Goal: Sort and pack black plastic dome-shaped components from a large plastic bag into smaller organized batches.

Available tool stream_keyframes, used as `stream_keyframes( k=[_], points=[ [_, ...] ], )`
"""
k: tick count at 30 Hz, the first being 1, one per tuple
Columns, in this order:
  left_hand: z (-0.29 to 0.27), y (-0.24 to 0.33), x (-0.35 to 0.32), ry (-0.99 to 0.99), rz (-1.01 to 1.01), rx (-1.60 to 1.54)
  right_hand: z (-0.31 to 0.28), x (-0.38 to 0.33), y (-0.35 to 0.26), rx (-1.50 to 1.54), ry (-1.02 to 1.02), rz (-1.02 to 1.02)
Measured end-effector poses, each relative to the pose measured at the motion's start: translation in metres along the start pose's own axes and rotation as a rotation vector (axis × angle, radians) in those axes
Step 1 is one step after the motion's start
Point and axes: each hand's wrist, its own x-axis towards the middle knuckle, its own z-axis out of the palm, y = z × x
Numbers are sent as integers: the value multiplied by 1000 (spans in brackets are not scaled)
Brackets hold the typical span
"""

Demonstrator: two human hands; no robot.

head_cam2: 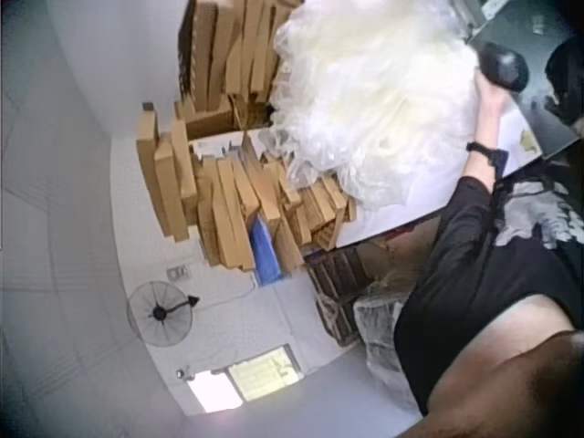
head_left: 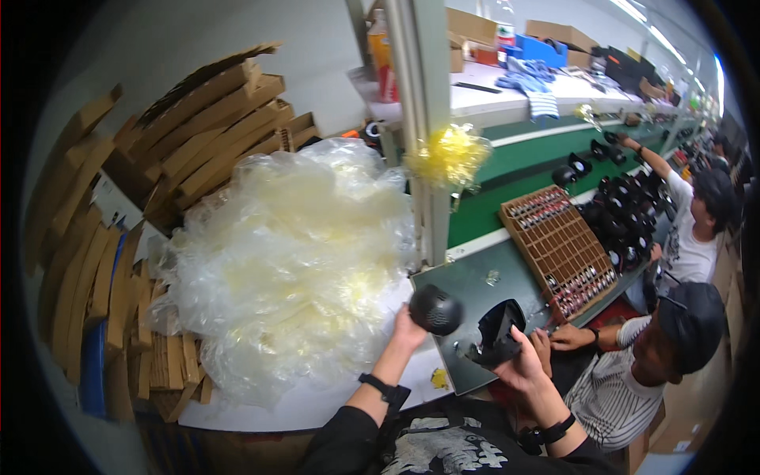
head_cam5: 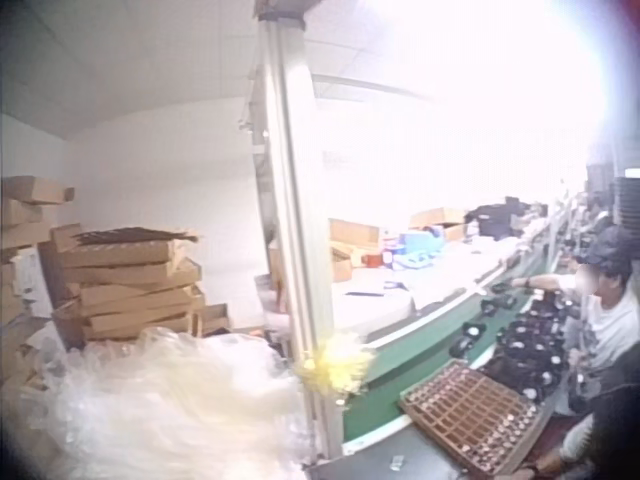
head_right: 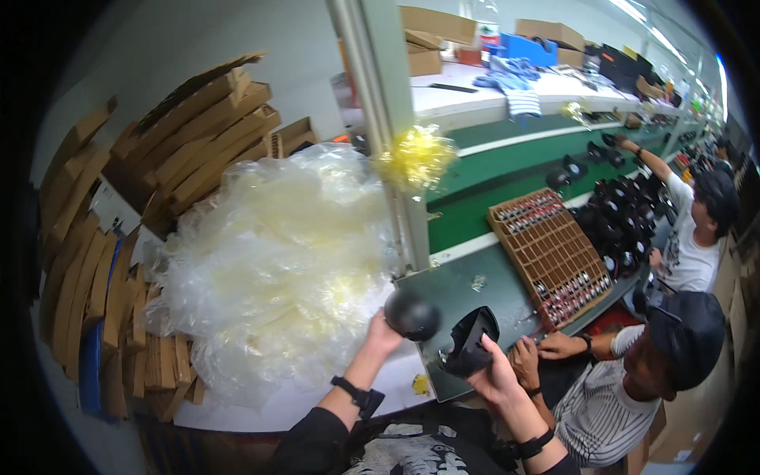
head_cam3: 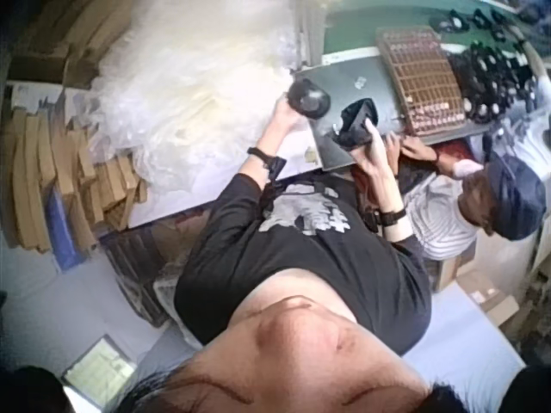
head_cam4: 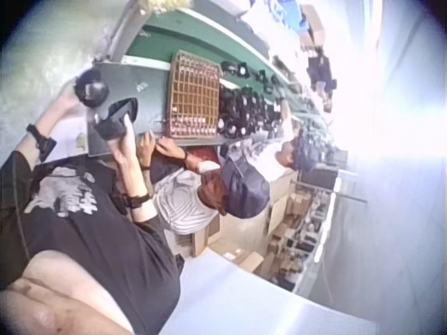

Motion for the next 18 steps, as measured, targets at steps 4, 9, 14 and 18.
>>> stream_keyframes(
  k=[4,9,14,18],
  points=[
    [-38,-70,69,77,-189,116,-1,-5,-1,58,66,28],
    [-79,-79,85,123,-12,1167,2,-13,-5,10,164,-4],
    [-6,-45,-11,-240,446,1140,-10,0,-9,-16,147,-10],
    [42,-13,-96,-559,289,881,3,27,-2,-87,114,102]
  ],
)
